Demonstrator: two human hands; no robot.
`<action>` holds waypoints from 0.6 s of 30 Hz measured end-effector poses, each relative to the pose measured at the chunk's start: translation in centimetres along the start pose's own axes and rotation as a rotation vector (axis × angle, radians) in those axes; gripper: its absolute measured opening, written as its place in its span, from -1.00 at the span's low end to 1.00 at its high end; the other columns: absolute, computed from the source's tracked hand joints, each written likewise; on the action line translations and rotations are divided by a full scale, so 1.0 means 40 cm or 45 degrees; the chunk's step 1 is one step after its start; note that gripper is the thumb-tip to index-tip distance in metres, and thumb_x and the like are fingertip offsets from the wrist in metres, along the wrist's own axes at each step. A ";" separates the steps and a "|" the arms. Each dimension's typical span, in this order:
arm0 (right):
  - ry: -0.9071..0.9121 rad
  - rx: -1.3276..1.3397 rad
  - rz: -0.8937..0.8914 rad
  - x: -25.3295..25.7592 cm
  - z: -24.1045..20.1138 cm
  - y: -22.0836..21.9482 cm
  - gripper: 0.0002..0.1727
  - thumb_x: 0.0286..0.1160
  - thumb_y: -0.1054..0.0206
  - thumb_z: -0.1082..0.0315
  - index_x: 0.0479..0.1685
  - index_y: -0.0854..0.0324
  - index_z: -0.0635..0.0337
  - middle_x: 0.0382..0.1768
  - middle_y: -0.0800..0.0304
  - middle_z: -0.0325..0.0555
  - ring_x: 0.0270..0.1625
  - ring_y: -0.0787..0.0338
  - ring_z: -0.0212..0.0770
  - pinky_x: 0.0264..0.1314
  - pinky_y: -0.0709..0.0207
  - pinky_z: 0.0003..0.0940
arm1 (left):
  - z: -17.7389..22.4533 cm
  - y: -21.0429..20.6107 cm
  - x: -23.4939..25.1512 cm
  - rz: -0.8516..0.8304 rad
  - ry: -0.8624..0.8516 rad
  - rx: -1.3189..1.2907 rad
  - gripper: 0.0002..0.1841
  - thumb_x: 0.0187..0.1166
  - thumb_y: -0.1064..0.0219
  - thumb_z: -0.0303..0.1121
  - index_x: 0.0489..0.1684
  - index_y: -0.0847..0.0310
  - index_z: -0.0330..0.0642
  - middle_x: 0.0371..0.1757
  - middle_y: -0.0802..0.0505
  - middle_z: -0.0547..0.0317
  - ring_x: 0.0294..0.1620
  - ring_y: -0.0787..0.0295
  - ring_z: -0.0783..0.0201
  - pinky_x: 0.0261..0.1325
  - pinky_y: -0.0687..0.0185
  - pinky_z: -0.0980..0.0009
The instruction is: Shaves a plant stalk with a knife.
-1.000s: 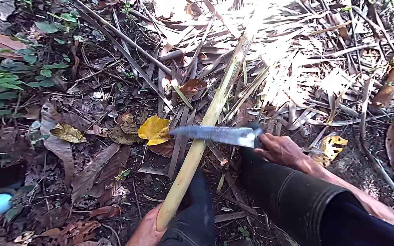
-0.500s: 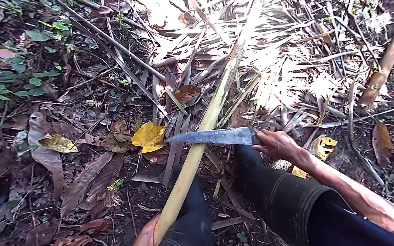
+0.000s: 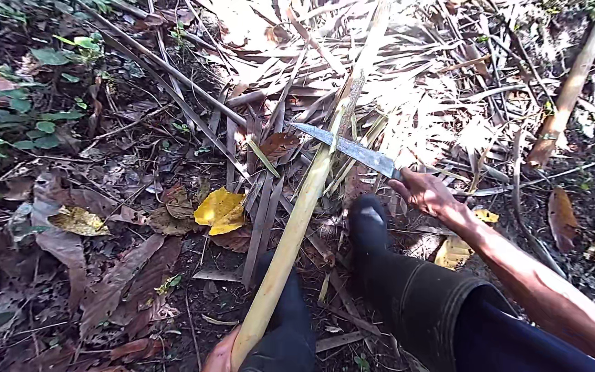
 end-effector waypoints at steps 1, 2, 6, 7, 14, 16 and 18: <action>-0.008 -0.014 -0.021 -0.005 -0.018 -0.004 -0.38 0.74 -0.02 -0.29 0.08 -0.65 0.11 -0.49 -0.72 0.01 -0.42 -0.78 0.11 -0.39 -0.63 0.24 | -0.006 0.001 0.001 -0.002 -0.012 -0.007 -0.55 0.52 -0.37 -0.23 0.27 -0.67 -0.38 0.06 -0.89 0.02 0.10 -0.81 0.43 0.34 -0.68 0.35; 0.049 -0.061 -0.038 -0.019 -0.050 -0.012 -0.37 0.74 -0.02 -0.27 0.04 -0.64 0.15 -0.44 -0.72 0.00 -0.40 -0.79 0.09 -0.36 -0.64 0.21 | -0.007 -0.002 0.002 -0.007 -0.020 -0.019 -0.55 0.54 -0.37 -0.23 0.27 -0.67 -0.38 0.06 -0.89 0.02 0.10 -0.81 0.43 0.34 -0.68 0.34; 0.423 -0.168 -0.117 -0.045 -0.157 -0.046 -0.37 0.66 -0.17 -0.26 -0.03 -0.69 0.22 -0.27 -0.79 0.08 -0.35 -0.85 0.12 -0.39 -0.68 0.13 | 0.057 -0.011 -0.005 0.000 0.034 -0.084 -0.63 0.61 -0.18 -0.45 0.25 -0.59 -0.58 0.05 -0.85 -0.11 0.07 -0.75 0.53 0.31 -0.59 0.52; 0.374 -0.101 -0.077 -0.023 -0.119 -0.040 -0.41 0.67 -0.22 -0.20 -0.01 -0.69 0.24 -0.30 -0.80 0.10 -0.35 -0.85 0.15 -0.37 -0.69 0.18 | 0.083 -0.009 -0.008 -0.008 0.098 -0.096 -0.65 0.65 -0.10 -0.51 0.27 -0.56 -0.61 0.06 -0.83 -0.09 0.07 -0.71 0.62 0.31 -0.55 0.63; 0.102 -0.086 -0.001 0.004 -0.035 0.013 -0.37 0.75 -0.02 -0.28 -0.03 -0.61 0.16 -0.47 -0.68 0.03 -0.47 -0.75 0.12 -0.46 -0.61 0.18 | -0.004 -0.008 0.007 0.014 0.042 -0.069 -0.58 0.59 -0.29 -0.29 0.28 -0.63 -0.45 0.06 -0.88 -0.02 0.09 -0.80 0.49 0.32 -0.67 0.45; 0.303 -0.168 -0.103 0.009 -0.117 -0.028 -0.39 0.66 -0.17 -0.26 0.01 -0.65 0.20 -0.31 -0.76 0.03 -0.40 -0.80 0.08 -0.40 -0.65 0.14 | 0.063 -0.014 -0.005 0.012 0.179 -0.130 -0.66 0.68 -0.13 -0.47 0.28 -0.57 -0.54 0.04 -0.83 -0.01 0.05 -0.70 0.62 0.29 -0.56 0.60; 0.335 -0.158 -0.061 0.045 -0.096 -0.042 -0.38 0.66 -0.17 -0.25 -0.01 -0.65 0.22 -0.31 -0.76 0.09 -0.38 -0.82 0.15 -0.40 -0.66 0.18 | 0.101 -0.011 -0.012 0.003 0.282 -0.105 -0.65 0.72 -0.02 -0.57 0.34 -0.50 -0.62 0.10 -0.80 -0.12 0.09 -0.66 0.63 0.31 -0.49 0.67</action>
Point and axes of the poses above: each hand's wrist, its own x-axis towards the middle knuckle, its own y-axis out of the back of the hand, z = x × y, the point moved 10 cm from there along x, towards the middle knuckle
